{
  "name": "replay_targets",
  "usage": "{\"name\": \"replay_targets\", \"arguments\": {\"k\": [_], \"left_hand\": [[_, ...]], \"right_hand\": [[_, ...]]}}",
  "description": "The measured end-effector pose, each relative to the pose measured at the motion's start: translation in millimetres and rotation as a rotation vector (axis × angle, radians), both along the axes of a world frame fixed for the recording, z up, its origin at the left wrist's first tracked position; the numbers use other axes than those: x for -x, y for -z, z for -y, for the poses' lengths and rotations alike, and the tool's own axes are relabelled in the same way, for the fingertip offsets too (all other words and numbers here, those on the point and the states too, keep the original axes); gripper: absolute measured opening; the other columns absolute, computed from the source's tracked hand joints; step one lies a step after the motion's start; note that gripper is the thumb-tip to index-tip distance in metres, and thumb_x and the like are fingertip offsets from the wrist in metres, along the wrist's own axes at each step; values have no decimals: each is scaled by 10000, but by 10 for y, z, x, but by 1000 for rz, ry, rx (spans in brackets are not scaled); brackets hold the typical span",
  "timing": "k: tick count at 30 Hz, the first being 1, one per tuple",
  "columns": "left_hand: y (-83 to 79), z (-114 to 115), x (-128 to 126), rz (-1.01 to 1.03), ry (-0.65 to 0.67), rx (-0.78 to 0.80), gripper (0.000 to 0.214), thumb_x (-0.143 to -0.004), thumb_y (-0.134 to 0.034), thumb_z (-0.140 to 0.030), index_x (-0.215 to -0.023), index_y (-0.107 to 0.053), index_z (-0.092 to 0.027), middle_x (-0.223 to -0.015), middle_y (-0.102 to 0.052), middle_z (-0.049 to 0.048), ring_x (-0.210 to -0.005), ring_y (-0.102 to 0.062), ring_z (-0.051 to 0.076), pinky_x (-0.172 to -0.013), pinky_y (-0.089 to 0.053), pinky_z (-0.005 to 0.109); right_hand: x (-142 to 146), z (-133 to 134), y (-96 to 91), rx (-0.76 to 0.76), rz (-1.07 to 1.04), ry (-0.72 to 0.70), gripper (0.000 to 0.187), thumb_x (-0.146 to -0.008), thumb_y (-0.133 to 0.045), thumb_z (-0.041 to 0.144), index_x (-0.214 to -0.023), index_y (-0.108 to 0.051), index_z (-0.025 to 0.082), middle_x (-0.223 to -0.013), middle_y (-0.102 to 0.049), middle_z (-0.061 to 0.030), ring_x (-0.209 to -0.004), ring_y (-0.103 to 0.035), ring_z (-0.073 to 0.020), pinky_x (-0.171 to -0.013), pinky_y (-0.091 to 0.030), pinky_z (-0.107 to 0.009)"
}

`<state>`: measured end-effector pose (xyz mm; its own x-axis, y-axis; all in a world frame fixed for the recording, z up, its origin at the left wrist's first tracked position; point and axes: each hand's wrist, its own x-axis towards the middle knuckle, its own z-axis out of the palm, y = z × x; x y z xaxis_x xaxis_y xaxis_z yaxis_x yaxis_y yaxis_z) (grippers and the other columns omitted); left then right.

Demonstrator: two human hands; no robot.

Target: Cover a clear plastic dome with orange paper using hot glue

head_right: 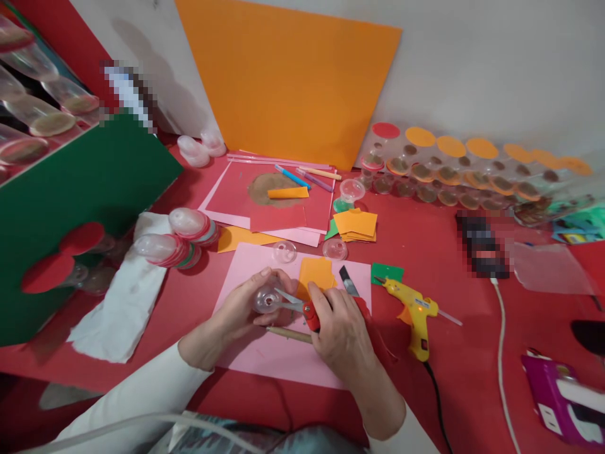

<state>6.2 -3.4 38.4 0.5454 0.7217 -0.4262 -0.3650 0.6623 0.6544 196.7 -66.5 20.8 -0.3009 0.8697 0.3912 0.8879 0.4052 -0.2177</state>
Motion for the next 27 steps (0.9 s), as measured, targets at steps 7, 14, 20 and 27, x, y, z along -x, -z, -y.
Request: {"name": "replay_targets", "arguments": {"k": [7, 14, 20, 27], "left_hand": [[19, 16, 6, 2, 25, -8, 506, -785, -752, -632, -786, -653, -135, -574, -620, 6, -329, -306, 32, -386, -107, 213], [60, 59, -23, 69, 37, 37, 566, -847, -677, -704, -808, -654, -140, -548, -606, 7, -347, -284, 41, -380, -87, 200], [6, -85, 50, 93, -65, -43, 619, -838, -676, -744, -771, -680, -128, -581, -615, 13, -340, -270, 37, -356, -91, 186], [-24, -59, 22, 7, -148, -20, 565, -805, -708, -697, -748, -681, -135, -413, -418, -63, -349, -204, 51, -383, -175, 191]], "right_hand": [[-8, 4, 44, -15, -4, -9, 420, -911, -501, 70, -1306, -630, 133, -818, -652, -70, -742, -620, -252, -678, -515, -347], [-75, -56, 55, -121, -1, 87, 364, -983, -477, 97, -1314, -621, 147, -787, -635, -53, -713, -623, -242, -658, -498, -333], [-57, -50, -28, -131, -134, 76, 378, -948, -502, 98, -1302, -585, 201, -822, -638, -39, -738, -652, -230, -700, -542, -330], [76, 13, 64, -7, -141, 18, 453, -844, -493, 109, -1282, -593, 161, -866, -658, -70, -774, -654, -252, -701, -553, -358]]}}
